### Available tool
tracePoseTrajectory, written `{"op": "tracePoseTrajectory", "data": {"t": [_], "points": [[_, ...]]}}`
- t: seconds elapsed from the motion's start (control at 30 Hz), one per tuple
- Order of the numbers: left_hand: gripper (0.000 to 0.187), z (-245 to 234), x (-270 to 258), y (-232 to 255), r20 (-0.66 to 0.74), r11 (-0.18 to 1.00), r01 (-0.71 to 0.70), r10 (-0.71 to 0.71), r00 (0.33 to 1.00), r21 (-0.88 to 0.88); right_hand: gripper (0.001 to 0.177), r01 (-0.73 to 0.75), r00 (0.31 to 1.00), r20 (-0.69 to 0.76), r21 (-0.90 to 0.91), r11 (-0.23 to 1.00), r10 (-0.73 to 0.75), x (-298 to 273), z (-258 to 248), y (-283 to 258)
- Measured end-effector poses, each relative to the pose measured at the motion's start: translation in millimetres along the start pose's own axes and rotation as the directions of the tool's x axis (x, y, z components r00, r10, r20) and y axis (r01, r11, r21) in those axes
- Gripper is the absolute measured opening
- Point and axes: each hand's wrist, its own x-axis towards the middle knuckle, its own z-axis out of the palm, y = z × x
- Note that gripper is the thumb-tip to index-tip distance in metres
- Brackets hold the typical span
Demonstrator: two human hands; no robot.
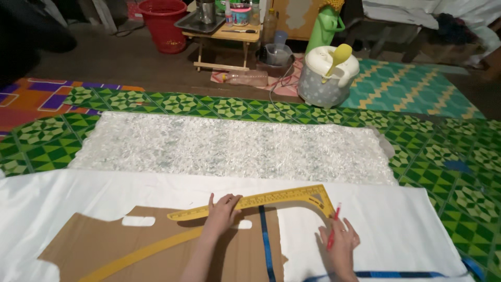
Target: The person measures and marks a white piece of fabric on the floor using a cardboard template, a blue measuring tape, a red pen, and several yellow rulers.
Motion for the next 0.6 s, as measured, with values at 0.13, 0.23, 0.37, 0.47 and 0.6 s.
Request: {"op": "tracePoseTrajectory", "data": {"t": [0.13,0.23,0.37,0.47,0.6], "points": [[0.050,33,28,-5,0.065,0.999,0.012,-0.010,0.998,-0.032,0.059,-0.278,0.956,0.152,0.206,0.938,0.250,29,14,17],[0.053,53,43,-4,0.017,0.996,-0.047,0.048,0.999,-0.071,0.048,-0.329,0.941,0.196,0.321,0.888,0.277,44,35,32],[0.050,78,63,2,-0.019,0.990,-0.061,0.059,0.998,-0.130,0.044,-0.462,0.860,0.335,0.193,0.865,0.385,56,55,42],[0.049,88,73,3,-0.045,0.980,-0.065,0.058,0.997,-0.186,0.036,-0.342,0.911,0.265,0.052,0.938,0.317,63,67,51],[0.048,96,83,0,-0.081,0.973,-0.105,0.089,0.993,-0.208,0.037,-0.327,0.936,0.170,0.106,0.939,0.307,65,93,81]]}}
